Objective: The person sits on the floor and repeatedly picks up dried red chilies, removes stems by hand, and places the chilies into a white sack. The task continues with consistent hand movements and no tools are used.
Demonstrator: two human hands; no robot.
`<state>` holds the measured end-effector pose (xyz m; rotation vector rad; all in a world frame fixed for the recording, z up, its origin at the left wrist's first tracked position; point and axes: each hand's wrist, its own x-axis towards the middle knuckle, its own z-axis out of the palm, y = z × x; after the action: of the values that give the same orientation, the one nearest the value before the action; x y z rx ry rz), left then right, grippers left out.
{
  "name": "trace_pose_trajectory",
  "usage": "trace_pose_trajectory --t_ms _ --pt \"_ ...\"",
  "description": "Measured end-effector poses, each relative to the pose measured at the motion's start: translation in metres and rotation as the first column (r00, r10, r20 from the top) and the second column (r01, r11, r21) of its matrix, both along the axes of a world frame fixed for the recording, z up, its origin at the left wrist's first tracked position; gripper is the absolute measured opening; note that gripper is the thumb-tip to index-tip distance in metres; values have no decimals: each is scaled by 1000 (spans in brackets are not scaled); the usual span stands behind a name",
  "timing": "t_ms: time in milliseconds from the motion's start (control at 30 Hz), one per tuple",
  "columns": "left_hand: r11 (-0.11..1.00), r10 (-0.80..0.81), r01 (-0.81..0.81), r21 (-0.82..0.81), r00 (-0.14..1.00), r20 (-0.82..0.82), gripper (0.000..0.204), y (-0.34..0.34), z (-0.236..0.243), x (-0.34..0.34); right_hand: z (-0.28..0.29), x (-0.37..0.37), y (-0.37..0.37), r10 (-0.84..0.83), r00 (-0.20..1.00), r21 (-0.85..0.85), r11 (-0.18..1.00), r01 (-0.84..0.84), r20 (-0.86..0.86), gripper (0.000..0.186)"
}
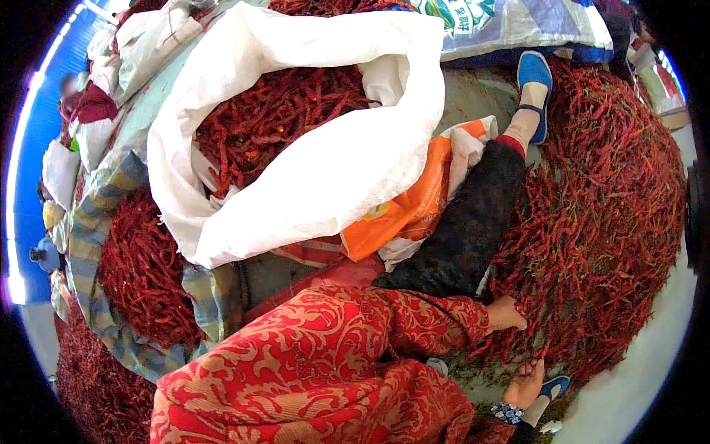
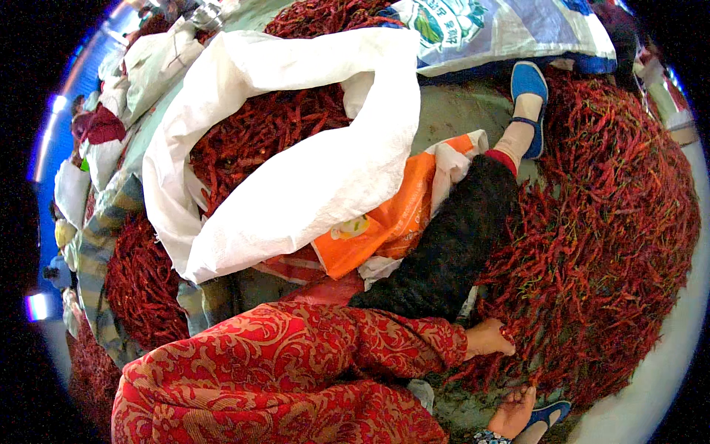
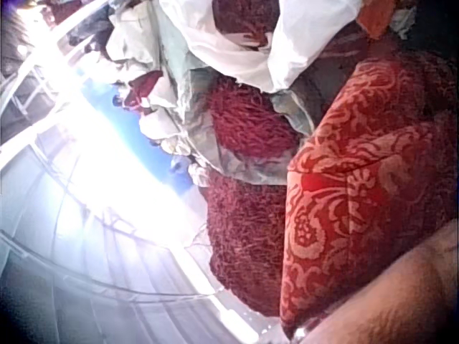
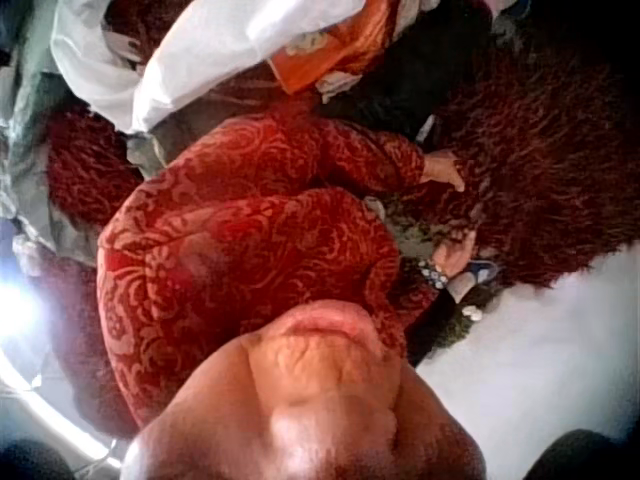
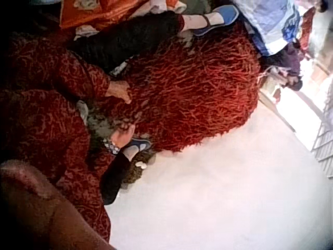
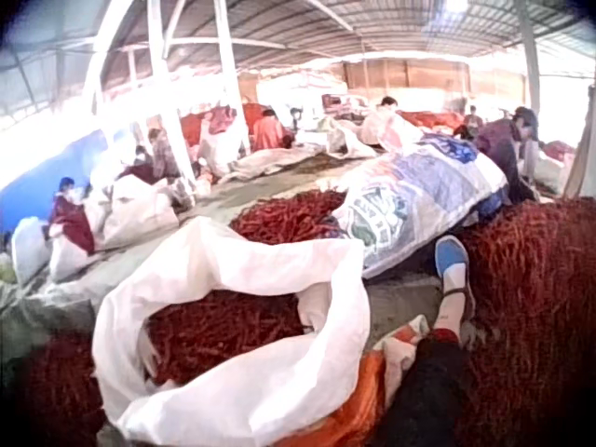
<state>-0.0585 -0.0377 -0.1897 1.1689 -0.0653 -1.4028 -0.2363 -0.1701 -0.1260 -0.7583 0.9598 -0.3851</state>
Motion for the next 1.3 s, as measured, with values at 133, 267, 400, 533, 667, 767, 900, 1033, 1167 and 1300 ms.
trace_pose_trajectory --t_ms 133,267,400,533,667,767,900,1033,1167,1300 --pt "996 64 -62 63 998 -21 29 -7 -3 1 2 8 3 62 996 -145 988 -52 62 18" --pt "989 144 -148 6 972 184 28 -20 -31 -8 72 134 92 210 971 -444 885 -138 117 28" --pt "967 190 -141 -212 954 233 33 -18 -59 -18 154 218 198 772 636 -590 507 -628 -14 46" --pt "963 222 -195 -184 965 141 35 -19 -35 -18 162 216 191 656 690 -842 154 -518 -304 42" --pt "952 285 -263 -158 949 138 38 1 -38 2 141 156 120 453 652 -686 114 -719 -608 21" --pt "965 156 -159 -210 987 -31 45 31 -1 32 145 93 56 289 639 -617 176 -767 -713 17" --pt "902 102 -96 -421 995 -9 31 59 13 61 156 11 -11 85 646 -600 295 -743 -759 20" --pt "865 137 -161 -475 987 -86 30 48 29 57 176 -57 -74 -6 538 -502 367 -783 -843 23" --pt "863 129 -183 -470 981 -146 30 61 53 50 150 -111 -117 104 573 -458 494 -739 -813 23" --pt "861 132 -227 -455 964 -232 33 89 73 47 122 -130 -126 271 677 -514 479 -712 -684 22"
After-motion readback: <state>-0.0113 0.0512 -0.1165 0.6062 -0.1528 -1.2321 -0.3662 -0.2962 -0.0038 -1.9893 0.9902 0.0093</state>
